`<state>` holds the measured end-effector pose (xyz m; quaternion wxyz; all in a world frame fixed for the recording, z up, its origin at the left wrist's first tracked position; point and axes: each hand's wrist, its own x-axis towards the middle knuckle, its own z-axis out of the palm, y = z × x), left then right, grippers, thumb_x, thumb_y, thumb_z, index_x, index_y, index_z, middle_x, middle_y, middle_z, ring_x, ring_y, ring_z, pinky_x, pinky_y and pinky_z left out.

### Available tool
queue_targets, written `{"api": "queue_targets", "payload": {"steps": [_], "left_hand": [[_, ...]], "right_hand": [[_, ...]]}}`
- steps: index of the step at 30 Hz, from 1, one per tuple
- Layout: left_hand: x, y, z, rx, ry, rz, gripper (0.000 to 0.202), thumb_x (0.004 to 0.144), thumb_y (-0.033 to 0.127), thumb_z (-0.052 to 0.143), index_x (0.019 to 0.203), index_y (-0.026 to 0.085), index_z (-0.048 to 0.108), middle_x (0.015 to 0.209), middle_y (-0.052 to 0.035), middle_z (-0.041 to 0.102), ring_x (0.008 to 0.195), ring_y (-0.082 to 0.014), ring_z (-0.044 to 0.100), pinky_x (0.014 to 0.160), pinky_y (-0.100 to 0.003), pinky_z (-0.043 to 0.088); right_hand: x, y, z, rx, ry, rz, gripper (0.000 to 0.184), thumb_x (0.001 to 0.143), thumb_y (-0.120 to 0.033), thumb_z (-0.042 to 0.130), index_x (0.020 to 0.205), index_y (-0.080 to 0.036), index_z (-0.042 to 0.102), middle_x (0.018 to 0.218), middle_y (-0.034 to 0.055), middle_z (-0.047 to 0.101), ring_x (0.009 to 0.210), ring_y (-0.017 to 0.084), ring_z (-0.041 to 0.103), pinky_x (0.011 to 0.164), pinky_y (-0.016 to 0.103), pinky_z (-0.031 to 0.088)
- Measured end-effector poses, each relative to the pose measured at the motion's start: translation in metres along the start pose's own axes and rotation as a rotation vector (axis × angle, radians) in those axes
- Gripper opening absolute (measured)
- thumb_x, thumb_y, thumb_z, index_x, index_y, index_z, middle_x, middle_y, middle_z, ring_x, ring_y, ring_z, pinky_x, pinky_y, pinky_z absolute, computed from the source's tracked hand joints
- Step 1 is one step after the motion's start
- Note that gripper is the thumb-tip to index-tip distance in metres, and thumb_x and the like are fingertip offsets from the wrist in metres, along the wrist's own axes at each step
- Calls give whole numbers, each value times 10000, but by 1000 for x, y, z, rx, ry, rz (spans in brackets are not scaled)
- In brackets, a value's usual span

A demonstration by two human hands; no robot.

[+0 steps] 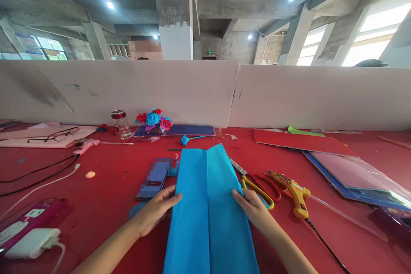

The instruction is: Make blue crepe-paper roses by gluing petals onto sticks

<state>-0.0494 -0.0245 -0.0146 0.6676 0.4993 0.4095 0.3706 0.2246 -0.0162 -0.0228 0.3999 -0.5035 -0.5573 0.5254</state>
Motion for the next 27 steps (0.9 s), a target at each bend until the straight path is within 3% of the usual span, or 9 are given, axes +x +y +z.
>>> {"api": "queue_targets", "payload": {"steps": [2,4,6,9,13,18,21,24,27], "left_hand": [[1,-3,0,16,48,105,654,812,392,548,1369,358,209,1309,-43,491,959,-181,600,809,-333,488],[2,-4,0,75,56,154,694,815,395,536,1376,398,127,1342,-57,446,786,-160,633,662,-329,530],[2,-4,1,145,17,139,551,820,409,516,1332,335,328,1328,-75,453,775,-166,627,635,-329,537],[1,-2,2,226,-21,105,395,831,412,493,1182,240,547,1276,-74,505,1054,-218,538,854,-344,483],[1,-7,3,286,-15,87,437,791,356,570,1214,270,506,1299,-44,482,1245,-219,366,989,-340,372],[2,-15,14,305,-62,32,465,772,343,574,1214,213,515,1299,-101,469,1146,-228,482,966,-355,391],[2,-15,20,408,4,80,427,745,350,598,1153,227,577,1371,-82,391,1181,-251,449,1000,-368,352],[1,-12,22,510,108,169,392,743,344,602,1128,270,597,1356,-39,418,1256,-252,351,1052,-384,275],[4,-9,25,434,138,194,429,725,304,621,1148,252,576,1320,-47,451,1204,-233,415,1011,-351,347]], "right_hand": [[0,-1,0,-15,-55,-18,396,688,-566,591,619,-178,548,538,-18,539,488,127,502,468,245,425],[1,0,-1,-16,-37,-37,382,685,-556,600,655,-177,562,560,-20,550,490,121,500,460,237,421],[3,1,-2,-23,-3,-38,376,693,-552,596,670,-178,563,562,-26,551,477,111,490,443,225,409],[6,1,-2,-58,-21,-8,360,702,-531,602,653,-176,559,541,-34,551,457,103,491,435,216,406],[4,-3,0,33,-177,34,301,706,-472,637,733,-173,608,674,2,647,596,158,608,560,263,493],[-4,-7,1,295,-196,99,286,761,-402,613,962,-199,620,896,55,695,825,234,655,780,381,495],[-6,-7,0,398,-203,115,270,765,-369,620,986,-214,621,916,54,703,842,235,657,800,384,488],[-7,-7,-1,483,-209,97,233,760,-345,630,954,-217,635,898,49,710,815,222,662,791,367,490],[-9,-9,-1,521,-181,95,220,725,-347,661,901,-217,651,846,44,716,766,215,666,744,354,502]]}}
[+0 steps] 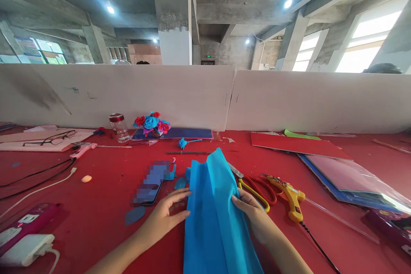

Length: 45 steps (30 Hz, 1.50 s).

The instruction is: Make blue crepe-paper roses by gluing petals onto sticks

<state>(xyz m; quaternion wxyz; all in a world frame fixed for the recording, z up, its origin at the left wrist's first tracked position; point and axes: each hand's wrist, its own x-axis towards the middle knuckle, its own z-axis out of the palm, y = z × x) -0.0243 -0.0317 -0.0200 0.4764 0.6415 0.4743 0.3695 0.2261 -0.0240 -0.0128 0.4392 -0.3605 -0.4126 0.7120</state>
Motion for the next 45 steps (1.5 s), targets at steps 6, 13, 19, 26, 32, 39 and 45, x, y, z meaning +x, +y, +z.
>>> {"api": "queue_targets", "payload": {"steps": [6,13,19,26,32,39,45], "left_hand": [[10,10,-5,0,47,69,379,750,270,561,1126,232,599,1199,-58,526,897,-185,566,796,-295,483],[10,17,-30,108,5,-13,453,807,363,488,1246,252,498,1065,-53,627,1009,-256,548,841,-335,440],[11,11,-31,171,5,90,385,808,375,509,1185,309,552,1254,-35,521,1192,-255,416,979,-361,341],[14,18,-38,216,-15,45,602,644,412,692,1215,360,506,1337,-6,452,1249,-286,339,1014,-427,292],[24,16,-42,272,-56,66,324,770,398,559,1082,339,624,1212,-27,571,1224,-282,379,1026,-454,243],[29,19,-43,186,2,94,326,782,398,540,1081,306,631,1211,-18,584,1229,-261,391,1038,-410,249],[28,25,-43,265,-19,140,316,788,407,531,1064,301,641,1149,-32,621,1088,-257,526,960,-381,369]], "right_hand": [[1,-5,0,-19,214,12,266,656,-395,702,858,-229,655,728,24,702,651,203,656,630,324,520],[17,6,-14,-498,326,-248,350,679,-536,614,634,-189,607,526,-13,556,501,154,522,473,260,439],[19,13,-23,-692,360,-339,375,748,-528,545,612,-179,546,504,-42,389,460,91,343,414,218,312],[17,10,-17,-648,335,-283,384,759,-551,517,668,-179,548,530,-49,330,478,97,309,429,229,280],[16,12,-14,-779,348,-346,375,767,-530,519,599,-194,524,532,-42,335,487,108,312,455,239,274],[16,14,-11,-820,350,-396,403,767,-556,503,587,-196,510,529,-31,373,489,115,356,461,241,311],[17,15,-12,-890,383,-411,378,787,-523,487,612,-192,542,519,-21,449,474,126,436,453,246,366]]}}
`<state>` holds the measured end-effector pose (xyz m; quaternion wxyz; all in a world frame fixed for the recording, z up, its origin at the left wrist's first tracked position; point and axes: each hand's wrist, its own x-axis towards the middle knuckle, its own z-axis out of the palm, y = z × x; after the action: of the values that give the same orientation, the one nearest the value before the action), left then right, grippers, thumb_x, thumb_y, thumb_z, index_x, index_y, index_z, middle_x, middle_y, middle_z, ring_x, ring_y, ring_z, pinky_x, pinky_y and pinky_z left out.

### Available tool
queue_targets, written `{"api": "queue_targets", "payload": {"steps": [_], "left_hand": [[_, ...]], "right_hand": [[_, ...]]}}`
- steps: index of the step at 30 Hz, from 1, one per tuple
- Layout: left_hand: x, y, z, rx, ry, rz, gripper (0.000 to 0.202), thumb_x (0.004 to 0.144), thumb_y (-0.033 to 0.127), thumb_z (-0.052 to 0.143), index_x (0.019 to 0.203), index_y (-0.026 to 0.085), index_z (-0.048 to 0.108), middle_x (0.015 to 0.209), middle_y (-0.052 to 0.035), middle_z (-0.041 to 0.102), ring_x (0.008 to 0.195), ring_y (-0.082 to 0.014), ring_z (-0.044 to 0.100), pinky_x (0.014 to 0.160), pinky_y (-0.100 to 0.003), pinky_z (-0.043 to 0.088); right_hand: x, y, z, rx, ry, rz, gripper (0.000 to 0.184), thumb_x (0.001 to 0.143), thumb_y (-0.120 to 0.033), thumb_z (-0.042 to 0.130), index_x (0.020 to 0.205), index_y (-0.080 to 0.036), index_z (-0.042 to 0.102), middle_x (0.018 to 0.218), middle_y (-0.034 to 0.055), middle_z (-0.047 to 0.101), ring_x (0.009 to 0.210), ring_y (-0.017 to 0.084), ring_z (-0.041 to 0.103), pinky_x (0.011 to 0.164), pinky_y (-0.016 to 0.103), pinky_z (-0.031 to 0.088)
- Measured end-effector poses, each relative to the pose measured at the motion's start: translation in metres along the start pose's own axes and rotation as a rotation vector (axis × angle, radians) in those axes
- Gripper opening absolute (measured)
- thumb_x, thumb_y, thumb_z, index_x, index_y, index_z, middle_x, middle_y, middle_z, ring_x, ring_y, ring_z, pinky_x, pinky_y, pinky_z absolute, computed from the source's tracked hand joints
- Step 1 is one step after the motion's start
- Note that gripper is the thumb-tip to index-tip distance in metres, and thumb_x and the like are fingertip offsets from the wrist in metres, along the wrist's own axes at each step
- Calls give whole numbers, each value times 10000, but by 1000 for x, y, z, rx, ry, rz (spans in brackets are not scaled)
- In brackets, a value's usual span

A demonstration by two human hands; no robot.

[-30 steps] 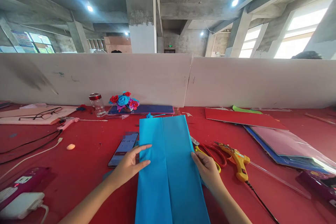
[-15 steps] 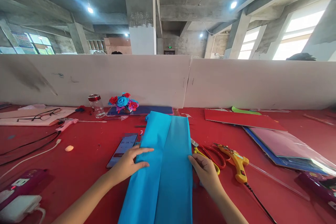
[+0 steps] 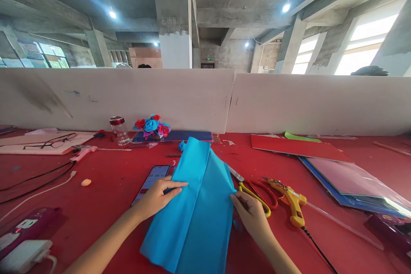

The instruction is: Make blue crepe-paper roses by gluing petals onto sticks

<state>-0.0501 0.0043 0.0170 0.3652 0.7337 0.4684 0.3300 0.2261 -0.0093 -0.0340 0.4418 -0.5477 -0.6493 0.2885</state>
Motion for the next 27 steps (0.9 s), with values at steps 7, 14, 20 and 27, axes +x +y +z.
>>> {"api": "queue_targets", "payload": {"steps": [7,14,20,27], "left_hand": [[-1,-6,-2,85,-30,-43,466,754,364,591,1212,357,510,1303,-28,497,1258,-305,354,995,-412,312],[3,-5,-11,236,-78,21,405,872,279,383,1266,345,447,1362,-32,426,1243,-295,382,944,-398,380],[9,9,-23,406,-65,84,427,901,231,285,1299,320,410,1382,-27,402,1263,-239,363,975,-365,369],[8,29,-36,484,-52,38,547,838,351,469,1350,378,279,1450,-33,272,1291,-307,291,975,-448,349]], "right_hand": [[11,41,-13,-522,280,-216,322,805,-367,406,946,-159,606,1040,154,607,981,306,542,855,442,414],[22,67,-24,-810,195,-23,338,764,-224,408,1039,-138,584,1009,148,646,968,302,582,850,438,413],[35,58,-32,-843,114,154,297,637,-90,473,903,-84,603,866,179,671,855,314,622,733,375,440],[56,58,-43,-712,102,288,76,547,-116,529,575,-186,517,648,118,643,711,319,631,599,341,422]]}}
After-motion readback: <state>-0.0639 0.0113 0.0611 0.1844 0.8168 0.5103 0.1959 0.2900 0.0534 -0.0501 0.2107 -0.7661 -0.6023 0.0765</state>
